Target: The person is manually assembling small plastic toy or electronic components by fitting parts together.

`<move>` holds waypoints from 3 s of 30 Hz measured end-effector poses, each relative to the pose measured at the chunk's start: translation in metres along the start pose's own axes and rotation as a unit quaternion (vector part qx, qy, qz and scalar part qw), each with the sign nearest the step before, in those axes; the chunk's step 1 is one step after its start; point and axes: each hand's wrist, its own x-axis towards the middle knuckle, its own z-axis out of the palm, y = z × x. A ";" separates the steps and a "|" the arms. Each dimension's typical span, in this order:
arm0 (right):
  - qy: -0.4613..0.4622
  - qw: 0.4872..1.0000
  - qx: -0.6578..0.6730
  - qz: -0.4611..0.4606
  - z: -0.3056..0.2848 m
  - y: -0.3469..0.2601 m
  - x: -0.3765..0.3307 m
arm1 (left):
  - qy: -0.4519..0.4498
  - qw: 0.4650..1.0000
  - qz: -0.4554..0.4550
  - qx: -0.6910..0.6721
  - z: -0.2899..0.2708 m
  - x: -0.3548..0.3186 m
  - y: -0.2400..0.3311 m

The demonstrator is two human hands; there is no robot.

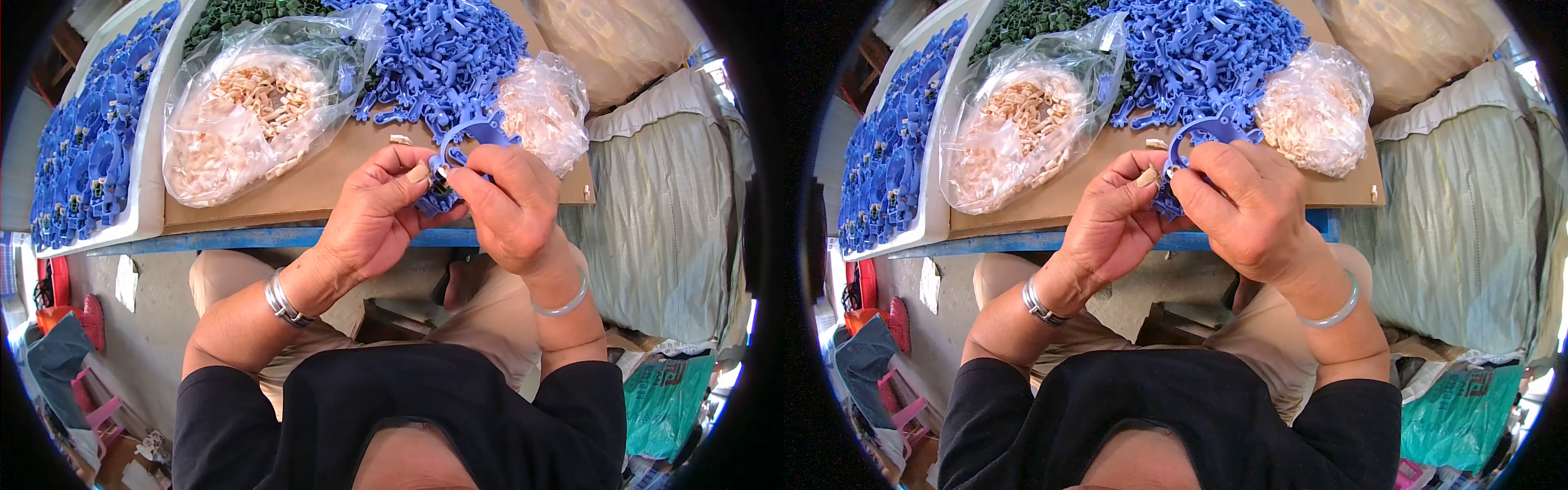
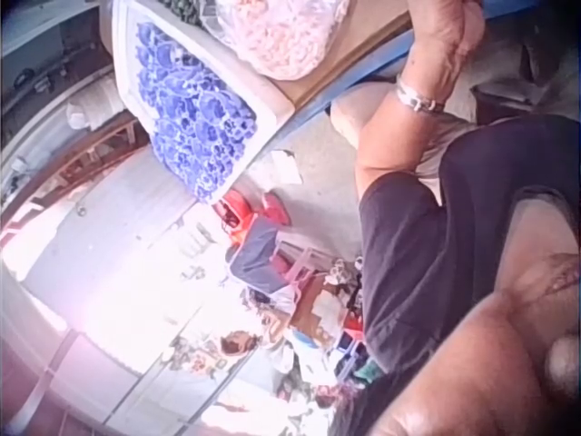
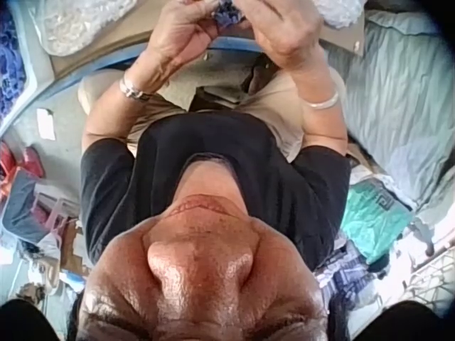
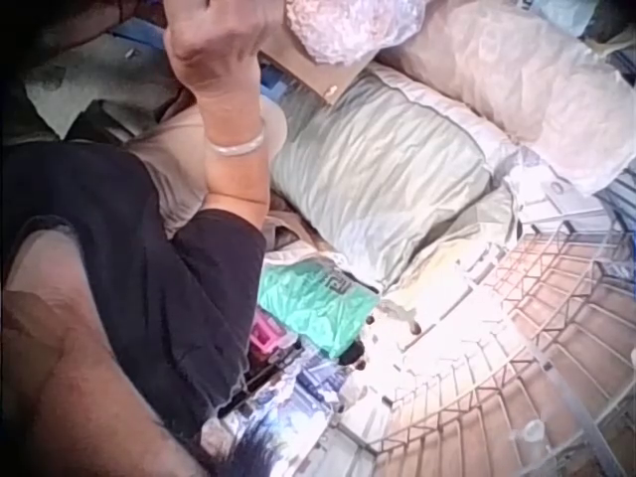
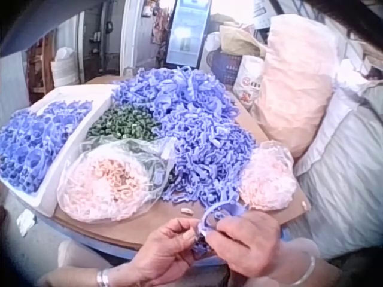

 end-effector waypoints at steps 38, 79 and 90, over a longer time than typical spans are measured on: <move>0.015 0.997 -0.058 0.051 -0.001 0.009 0.001 | 0.042 0.998 0.008 0.045 0.003 0.005 0.010; 0.039 0.782 0.406 0.471 0.016 -0.014 -0.003 | 0.025 0.908 0.235 0.345 -0.001 0.005 -0.004; 0.075 0.957 0.104 0.261 0.010 -0.002 -0.001 | -0.029 0.997 0.057 0.037 -0.007 0.010 0.005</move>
